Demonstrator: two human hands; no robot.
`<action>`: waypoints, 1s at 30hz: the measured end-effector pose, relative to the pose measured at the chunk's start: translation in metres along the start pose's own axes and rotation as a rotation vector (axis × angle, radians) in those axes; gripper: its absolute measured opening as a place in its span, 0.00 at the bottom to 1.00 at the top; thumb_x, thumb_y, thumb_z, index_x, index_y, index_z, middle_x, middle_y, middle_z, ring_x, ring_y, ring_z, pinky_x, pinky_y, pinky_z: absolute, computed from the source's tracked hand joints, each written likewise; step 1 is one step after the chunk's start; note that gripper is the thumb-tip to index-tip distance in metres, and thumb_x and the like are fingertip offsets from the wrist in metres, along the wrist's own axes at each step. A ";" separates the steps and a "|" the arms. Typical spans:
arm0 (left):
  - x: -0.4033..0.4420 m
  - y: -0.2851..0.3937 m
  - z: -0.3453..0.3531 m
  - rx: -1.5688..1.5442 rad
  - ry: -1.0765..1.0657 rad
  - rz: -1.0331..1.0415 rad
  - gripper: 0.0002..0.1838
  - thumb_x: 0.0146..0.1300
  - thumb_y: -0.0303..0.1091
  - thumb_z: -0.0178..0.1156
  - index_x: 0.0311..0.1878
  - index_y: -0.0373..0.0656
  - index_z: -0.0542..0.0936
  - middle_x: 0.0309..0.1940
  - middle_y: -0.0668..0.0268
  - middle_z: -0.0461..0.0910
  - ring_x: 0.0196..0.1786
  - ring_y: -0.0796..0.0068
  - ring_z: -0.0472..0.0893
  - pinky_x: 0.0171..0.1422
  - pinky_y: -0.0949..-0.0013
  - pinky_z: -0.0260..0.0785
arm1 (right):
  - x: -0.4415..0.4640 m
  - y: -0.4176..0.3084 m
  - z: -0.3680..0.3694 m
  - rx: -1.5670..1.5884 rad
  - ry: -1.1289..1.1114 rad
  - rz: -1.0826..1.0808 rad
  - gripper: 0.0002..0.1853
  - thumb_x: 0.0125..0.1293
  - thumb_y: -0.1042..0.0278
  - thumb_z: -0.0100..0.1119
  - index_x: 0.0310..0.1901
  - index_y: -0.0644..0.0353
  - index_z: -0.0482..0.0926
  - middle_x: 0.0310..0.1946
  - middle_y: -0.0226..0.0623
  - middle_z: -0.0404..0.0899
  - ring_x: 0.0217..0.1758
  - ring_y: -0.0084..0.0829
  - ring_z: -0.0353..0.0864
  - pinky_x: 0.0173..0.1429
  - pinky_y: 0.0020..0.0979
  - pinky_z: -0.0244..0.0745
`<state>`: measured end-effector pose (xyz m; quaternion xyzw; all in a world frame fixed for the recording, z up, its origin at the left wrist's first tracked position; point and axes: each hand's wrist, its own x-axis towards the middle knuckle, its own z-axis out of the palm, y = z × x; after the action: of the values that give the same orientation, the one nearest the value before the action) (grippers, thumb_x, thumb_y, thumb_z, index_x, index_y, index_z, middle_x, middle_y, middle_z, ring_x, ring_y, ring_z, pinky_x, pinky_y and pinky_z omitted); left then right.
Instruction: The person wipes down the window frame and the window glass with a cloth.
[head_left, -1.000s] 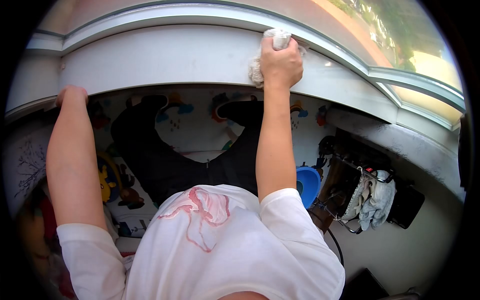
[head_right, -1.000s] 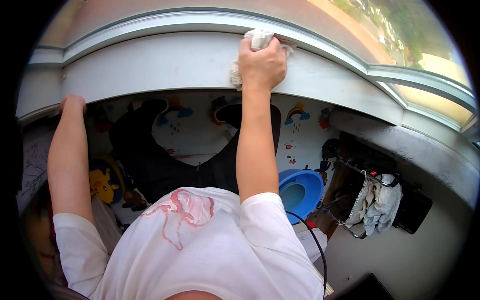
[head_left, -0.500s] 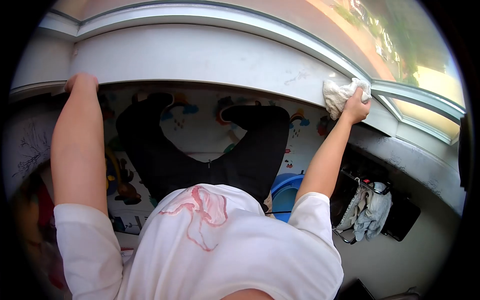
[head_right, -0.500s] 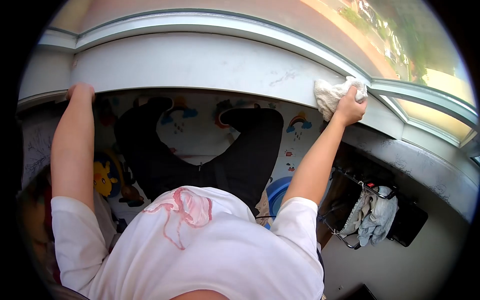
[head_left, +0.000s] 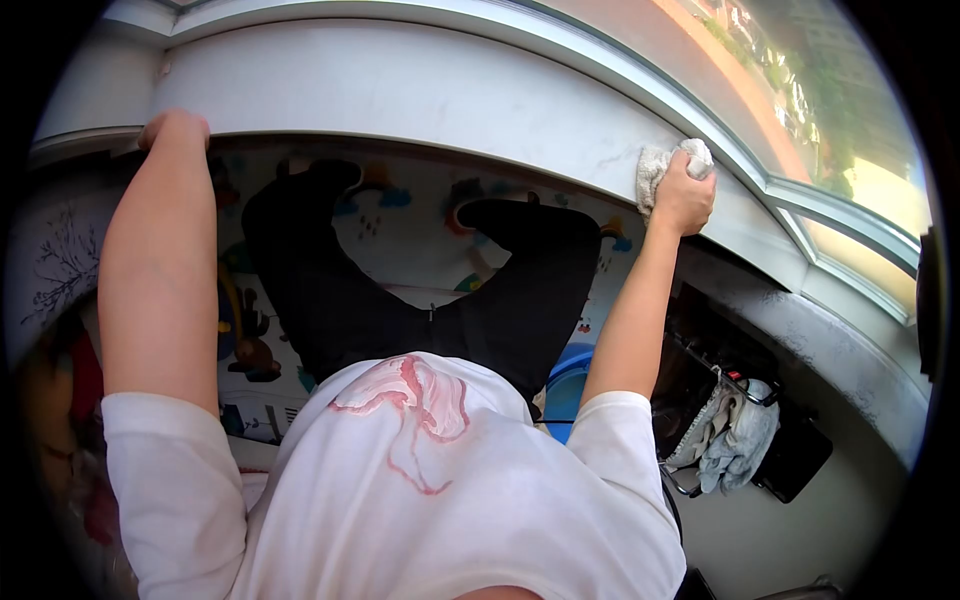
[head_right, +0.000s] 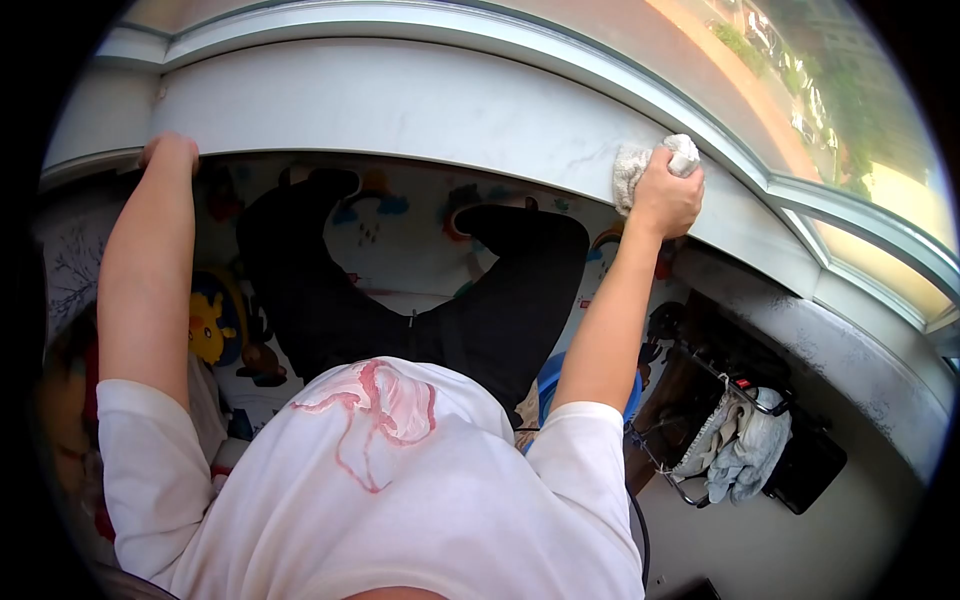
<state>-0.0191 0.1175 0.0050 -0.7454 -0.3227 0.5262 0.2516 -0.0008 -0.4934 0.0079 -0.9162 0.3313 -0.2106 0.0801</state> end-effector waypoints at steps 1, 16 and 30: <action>0.001 -0.002 -0.001 -0.012 0.014 0.016 0.20 0.75 0.40 0.58 0.68 0.59 0.80 0.67 0.76 0.78 0.69 0.69 0.75 0.70 0.59 0.67 | -0.012 -0.012 0.001 0.034 0.003 -0.042 0.28 0.57 0.41 0.62 0.49 0.57 0.85 0.46 0.45 0.87 0.49 0.53 0.86 0.55 0.51 0.79; 0.015 -0.004 0.003 -0.147 0.068 0.015 0.19 0.75 0.37 0.58 0.67 0.56 0.82 0.65 0.73 0.81 0.67 0.67 0.78 0.67 0.57 0.70 | -0.137 -0.143 -0.006 0.424 -0.193 -0.630 0.21 0.52 0.51 0.67 0.45 0.56 0.85 0.44 0.40 0.82 0.49 0.47 0.77 0.56 0.46 0.75; -0.019 -0.003 0.003 -0.108 0.145 0.009 0.21 0.71 0.37 0.64 0.67 0.57 0.82 0.65 0.69 0.80 0.66 0.63 0.78 0.65 0.52 0.71 | -0.008 -0.025 0.001 -0.039 0.030 -0.095 0.27 0.54 0.42 0.64 0.45 0.57 0.84 0.46 0.49 0.85 0.53 0.57 0.80 0.58 0.52 0.77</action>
<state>-0.0269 0.1055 0.0176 -0.7955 -0.3282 0.4540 0.2311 0.0083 -0.4691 0.0115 -0.9290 0.2926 -0.2215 0.0472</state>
